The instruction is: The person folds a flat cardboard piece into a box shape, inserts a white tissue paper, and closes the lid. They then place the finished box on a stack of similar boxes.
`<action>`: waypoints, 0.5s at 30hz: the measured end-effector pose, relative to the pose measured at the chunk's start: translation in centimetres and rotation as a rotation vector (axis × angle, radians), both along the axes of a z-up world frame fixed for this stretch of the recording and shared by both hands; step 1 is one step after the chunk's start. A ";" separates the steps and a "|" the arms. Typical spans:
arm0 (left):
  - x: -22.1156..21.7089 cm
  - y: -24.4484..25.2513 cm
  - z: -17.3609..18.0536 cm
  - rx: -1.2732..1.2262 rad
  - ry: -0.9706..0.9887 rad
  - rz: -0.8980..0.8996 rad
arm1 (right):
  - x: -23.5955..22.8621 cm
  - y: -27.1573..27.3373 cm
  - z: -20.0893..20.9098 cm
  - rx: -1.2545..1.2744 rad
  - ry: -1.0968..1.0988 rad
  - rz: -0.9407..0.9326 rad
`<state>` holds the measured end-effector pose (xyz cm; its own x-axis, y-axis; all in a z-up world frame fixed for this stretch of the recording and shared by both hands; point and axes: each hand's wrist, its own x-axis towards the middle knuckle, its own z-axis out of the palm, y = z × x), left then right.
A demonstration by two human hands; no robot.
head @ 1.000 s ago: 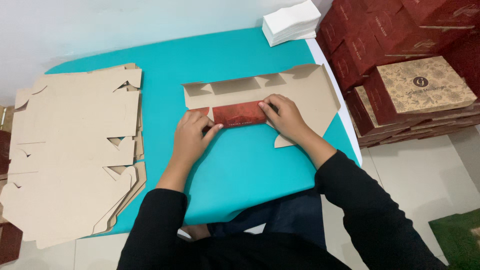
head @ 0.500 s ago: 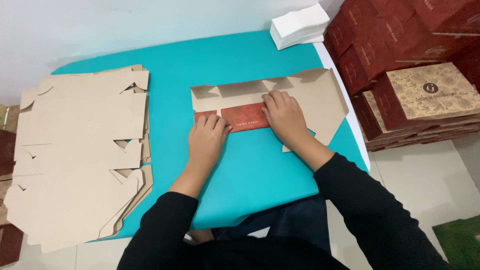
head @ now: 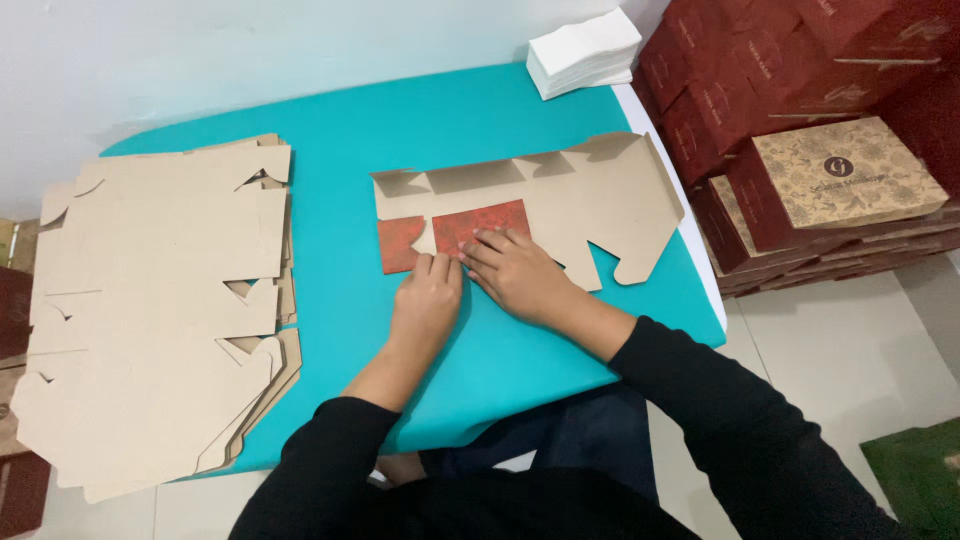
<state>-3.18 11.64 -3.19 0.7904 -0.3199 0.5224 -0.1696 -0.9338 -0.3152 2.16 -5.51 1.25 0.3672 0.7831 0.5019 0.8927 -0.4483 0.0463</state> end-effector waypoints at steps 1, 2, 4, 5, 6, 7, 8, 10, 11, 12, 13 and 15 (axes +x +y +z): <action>0.1 -0.2 -0.1 0.005 -0.003 -0.005 | 0.0 -0.1 0.1 0.005 -0.003 -0.005; 0.1 -0.3 -0.2 0.006 0.004 0.017 | -0.2 -0.2 0.1 0.018 -0.033 -0.027; 0.0 -0.7 0.1 0.014 0.013 0.035 | -0.6 -0.3 0.3 0.038 -0.059 -0.053; -0.1 -1.1 0.5 -0.028 -0.001 0.024 | -0.8 -0.4 0.6 0.042 -0.058 -0.072; -0.4 -1.4 0.7 -0.070 -0.009 0.012 | -1.1 -0.4 0.7 0.045 -0.053 -0.091; -0.4 -1.3 0.8 -0.062 -0.001 0.007 | -1.2 -0.7 0.9 0.052 -0.045 -0.096; -0.3 -1.3 0.8 -0.075 -0.004 0.015 | -1.3 -1.1 1.1 0.059 -0.048 -0.141; -0.2 -1.2 0.6 -0.086 -0.003 0.017 | -1.2 -2.1 1.4 0.067 -0.048 -0.192; -0.1 -1.1 0.3 -0.089 -0.010 0.014 | -1.1 -2.9 1.4 0.069 -0.062 -0.228; 0.1 -1.1 0.1 -0.096 -0.019 0.011 | -0.8 -3.7 1.5 0.066 -0.078 -0.262; 0.1 -1.2 -0.1 -0.099 -0.019 0.007 | -1.0 -4.3 1.6 0.063 -0.079 -0.265; 0.2 -1.3 -0.5 -0.085 -0.045 -0.004 | -1.1 -5.6 2.0 0.015 -0.066 -0.338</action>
